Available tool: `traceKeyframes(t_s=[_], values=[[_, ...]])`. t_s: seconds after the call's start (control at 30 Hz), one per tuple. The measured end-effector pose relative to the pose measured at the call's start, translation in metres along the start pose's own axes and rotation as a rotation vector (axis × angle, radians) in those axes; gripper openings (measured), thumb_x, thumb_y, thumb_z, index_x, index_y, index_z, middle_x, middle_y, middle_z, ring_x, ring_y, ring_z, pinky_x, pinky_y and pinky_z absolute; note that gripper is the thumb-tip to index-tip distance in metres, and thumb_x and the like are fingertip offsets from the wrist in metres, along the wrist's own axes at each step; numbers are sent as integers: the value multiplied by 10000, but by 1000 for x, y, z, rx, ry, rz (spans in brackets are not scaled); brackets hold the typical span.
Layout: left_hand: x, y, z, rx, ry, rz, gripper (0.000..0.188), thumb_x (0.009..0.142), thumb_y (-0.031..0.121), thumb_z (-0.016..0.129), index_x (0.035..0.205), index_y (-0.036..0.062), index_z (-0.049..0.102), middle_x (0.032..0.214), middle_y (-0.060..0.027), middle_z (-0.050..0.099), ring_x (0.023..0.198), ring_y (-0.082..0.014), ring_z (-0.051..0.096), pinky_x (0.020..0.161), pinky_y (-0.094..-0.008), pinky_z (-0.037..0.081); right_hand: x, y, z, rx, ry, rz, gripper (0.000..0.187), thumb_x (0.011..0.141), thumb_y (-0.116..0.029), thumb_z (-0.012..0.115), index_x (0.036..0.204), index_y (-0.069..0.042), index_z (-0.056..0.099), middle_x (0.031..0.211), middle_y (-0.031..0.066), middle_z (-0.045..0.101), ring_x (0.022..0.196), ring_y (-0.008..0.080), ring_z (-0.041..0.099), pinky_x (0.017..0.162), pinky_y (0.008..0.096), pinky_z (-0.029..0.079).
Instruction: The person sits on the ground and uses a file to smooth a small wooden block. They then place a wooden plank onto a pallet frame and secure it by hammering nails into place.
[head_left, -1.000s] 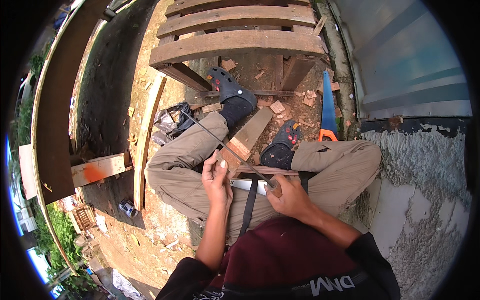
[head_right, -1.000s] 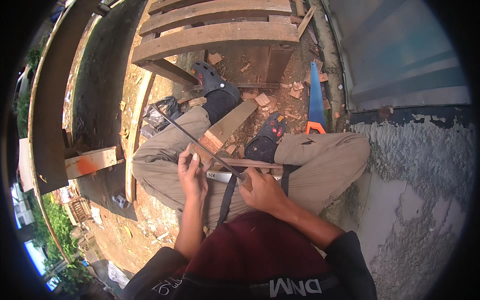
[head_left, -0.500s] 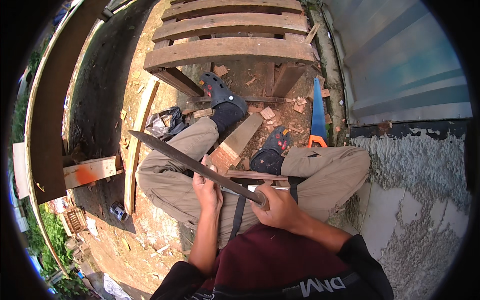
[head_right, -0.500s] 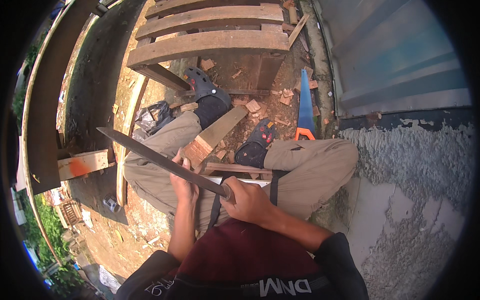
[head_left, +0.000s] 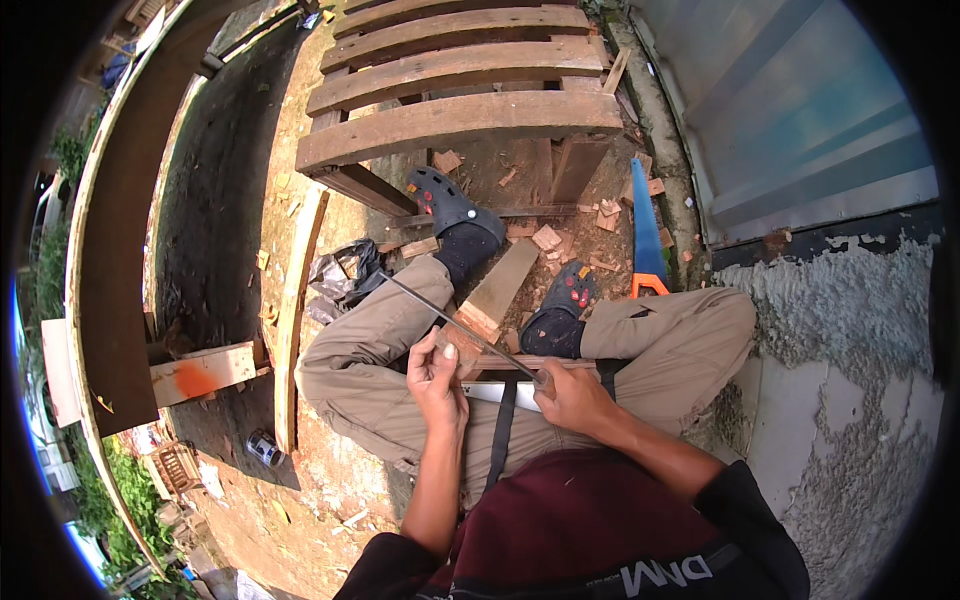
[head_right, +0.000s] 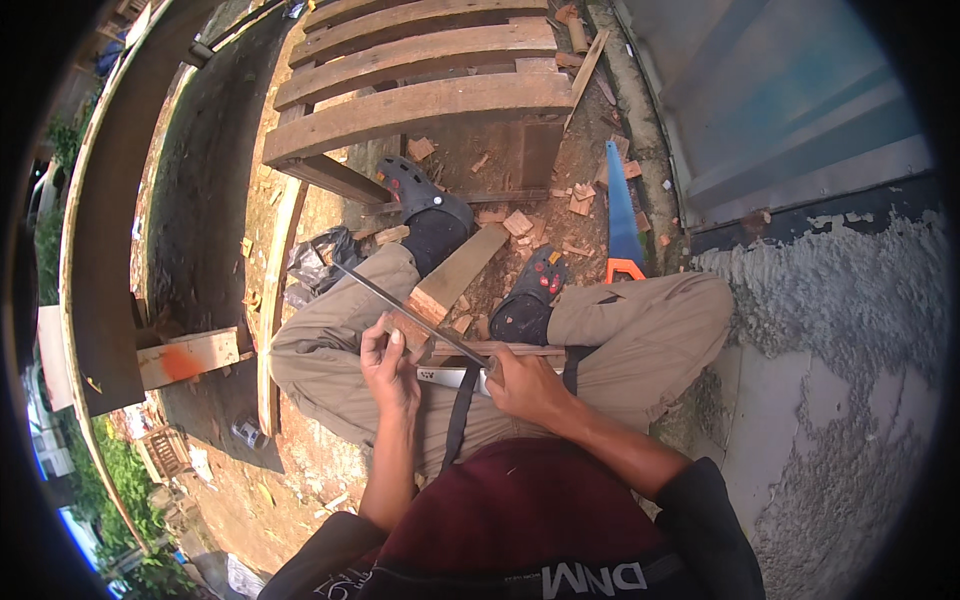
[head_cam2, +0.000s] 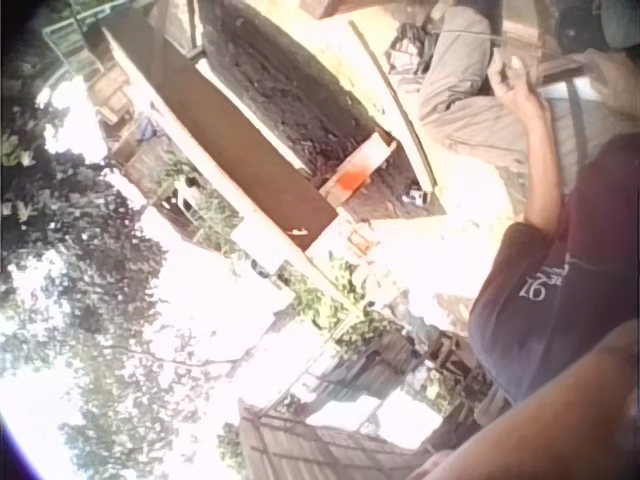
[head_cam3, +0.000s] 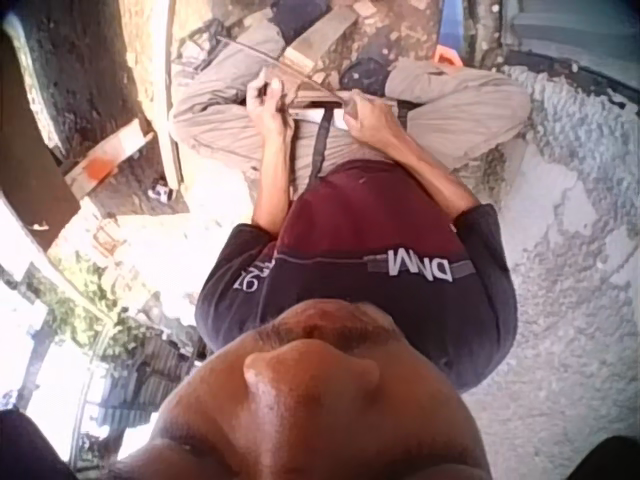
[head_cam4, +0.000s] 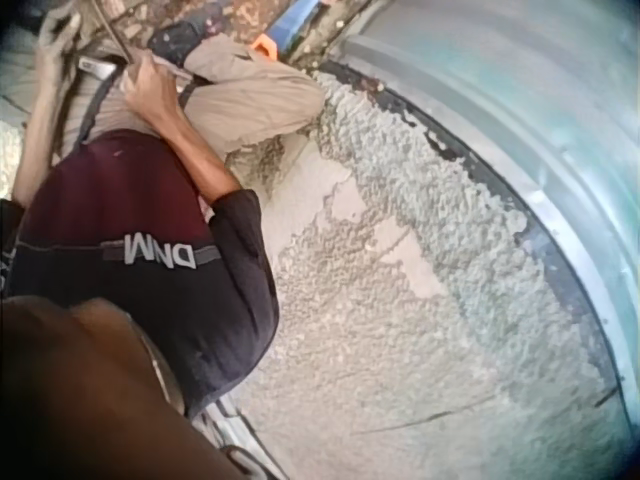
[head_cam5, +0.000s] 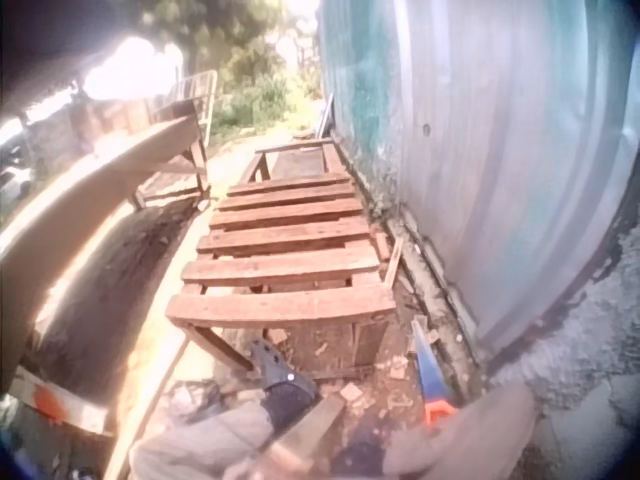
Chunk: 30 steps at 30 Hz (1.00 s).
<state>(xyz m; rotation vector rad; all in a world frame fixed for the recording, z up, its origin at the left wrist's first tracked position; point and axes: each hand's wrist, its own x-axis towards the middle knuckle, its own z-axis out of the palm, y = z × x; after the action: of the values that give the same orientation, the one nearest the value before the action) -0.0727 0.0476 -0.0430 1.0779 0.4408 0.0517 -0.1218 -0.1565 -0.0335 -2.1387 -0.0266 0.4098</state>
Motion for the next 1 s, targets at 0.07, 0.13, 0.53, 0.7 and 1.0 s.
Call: traceKeyframes(t_s=[0.07, 0.13, 0.53, 0.7, 1.0], values=[[2, 0, -1, -32, -46, -20, 365, 929, 30, 669, 1269, 25, 534, 1139, -65, 612, 1035, -131, 628, 836, -338, 624, 0, 2, -6, -49, 31, -86, 335, 778, -121, 731, 1017, 35, 557, 697, 202, 654, 674, 402, 673, 613, 471, 534], [2, -3, -18, -66, -82, -33, 365, 931, 34, 668, 1270, 30, 533, 1143, -67, 613, 1034, -139, 633, 850, -342, 622, -8, -24, -10, 22, 11, -146, 345, 772, -118, 738, 1027, 33, 562, 704, 196, 655, 664, 390, 674, 604, 462, 536], [-3, 0, -27, -21, -25, -69, 350, 935, 61, 675, 1257, 28, 542, 1331, -122, 566, 1168, -200, 607, 853, -377, 614, -3, -30, -13, 20, 27, -150, 341, 778, -131, 736, 1043, 10, 573, 718, 211, 646, 667, 408, 667, 607, 472, 535], [1, 0, -18, -32, -10, -111, 369, 935, 87, 680, 1277, 51, 545, 1299, -104, 580, 1133, -179, 625, 854, -381, 626, -6, -33, -6, 89, 149, -411, 345, 796, -155, 739, 1043, 23, 576, 759, 209, 665, 696, 392, 679, 613, 464, 535], [3, 2, -17, -46, -17, -94, 354, 933, 79, 673, 1265, 54, 551, 1180, -53, 623, 1039, -126, 640, 763, -290, 630, -16, -61, -25, 157, 2, -201, 296, 832, -146, 680, 1033, 34, 558, 773, 235, 672, 731, 443, 674, 655, 502, 532]])
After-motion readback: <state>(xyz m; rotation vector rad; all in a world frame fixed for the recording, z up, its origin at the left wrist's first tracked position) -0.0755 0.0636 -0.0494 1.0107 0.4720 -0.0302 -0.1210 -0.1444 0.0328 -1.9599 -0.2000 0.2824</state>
